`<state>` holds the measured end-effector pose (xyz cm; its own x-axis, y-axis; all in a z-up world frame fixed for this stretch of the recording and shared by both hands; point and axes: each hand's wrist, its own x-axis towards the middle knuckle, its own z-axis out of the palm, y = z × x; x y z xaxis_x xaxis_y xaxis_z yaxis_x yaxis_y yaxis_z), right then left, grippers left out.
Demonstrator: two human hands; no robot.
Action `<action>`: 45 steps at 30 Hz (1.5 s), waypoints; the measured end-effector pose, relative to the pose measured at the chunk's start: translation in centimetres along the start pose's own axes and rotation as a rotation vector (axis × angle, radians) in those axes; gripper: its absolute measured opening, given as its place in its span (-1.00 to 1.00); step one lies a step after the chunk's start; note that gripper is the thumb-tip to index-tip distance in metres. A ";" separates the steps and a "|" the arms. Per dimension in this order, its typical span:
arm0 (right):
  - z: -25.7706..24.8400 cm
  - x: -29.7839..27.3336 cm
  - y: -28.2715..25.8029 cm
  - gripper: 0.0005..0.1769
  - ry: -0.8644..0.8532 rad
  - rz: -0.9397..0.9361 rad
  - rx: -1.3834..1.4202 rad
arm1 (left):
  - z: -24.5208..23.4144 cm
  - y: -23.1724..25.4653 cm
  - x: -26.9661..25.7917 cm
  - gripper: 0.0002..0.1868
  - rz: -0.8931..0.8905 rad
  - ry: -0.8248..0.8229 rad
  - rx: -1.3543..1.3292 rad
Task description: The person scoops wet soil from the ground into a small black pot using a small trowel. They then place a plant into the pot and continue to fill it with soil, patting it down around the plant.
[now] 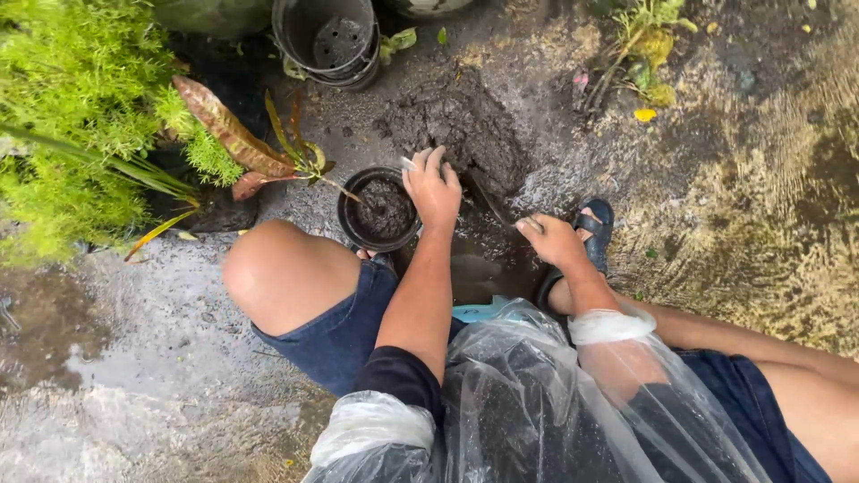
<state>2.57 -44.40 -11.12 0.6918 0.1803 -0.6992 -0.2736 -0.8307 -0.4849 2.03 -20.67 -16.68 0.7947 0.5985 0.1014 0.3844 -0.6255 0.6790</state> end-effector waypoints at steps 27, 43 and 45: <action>5.9 5.7 3.6 -0.18 -0.008 0.128 -0.028 | -1.0 1.4 -1.1 -0.78 -0.045 -0.194 -0.089; -0.3 -0.7 2.3 -0.41 -0.035 0.166 0.049 | 0.1 1.4 -0.7 -0.82 -0.232 -0.296 -0.468; -0.9 -2.2 3.3 -0.67 -0.031 0.135 -0.080 | 1.3 0.4 -0.8 -0.82 -0.260 -0.269 -0.448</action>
<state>0.72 -48.05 -10.67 0.6314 0.0793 -0.7713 -0.3073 -0.8877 -0.3428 2.20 -22.05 -17.46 0.8149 0.5190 -0.2580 0.3930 -0.1677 0.9041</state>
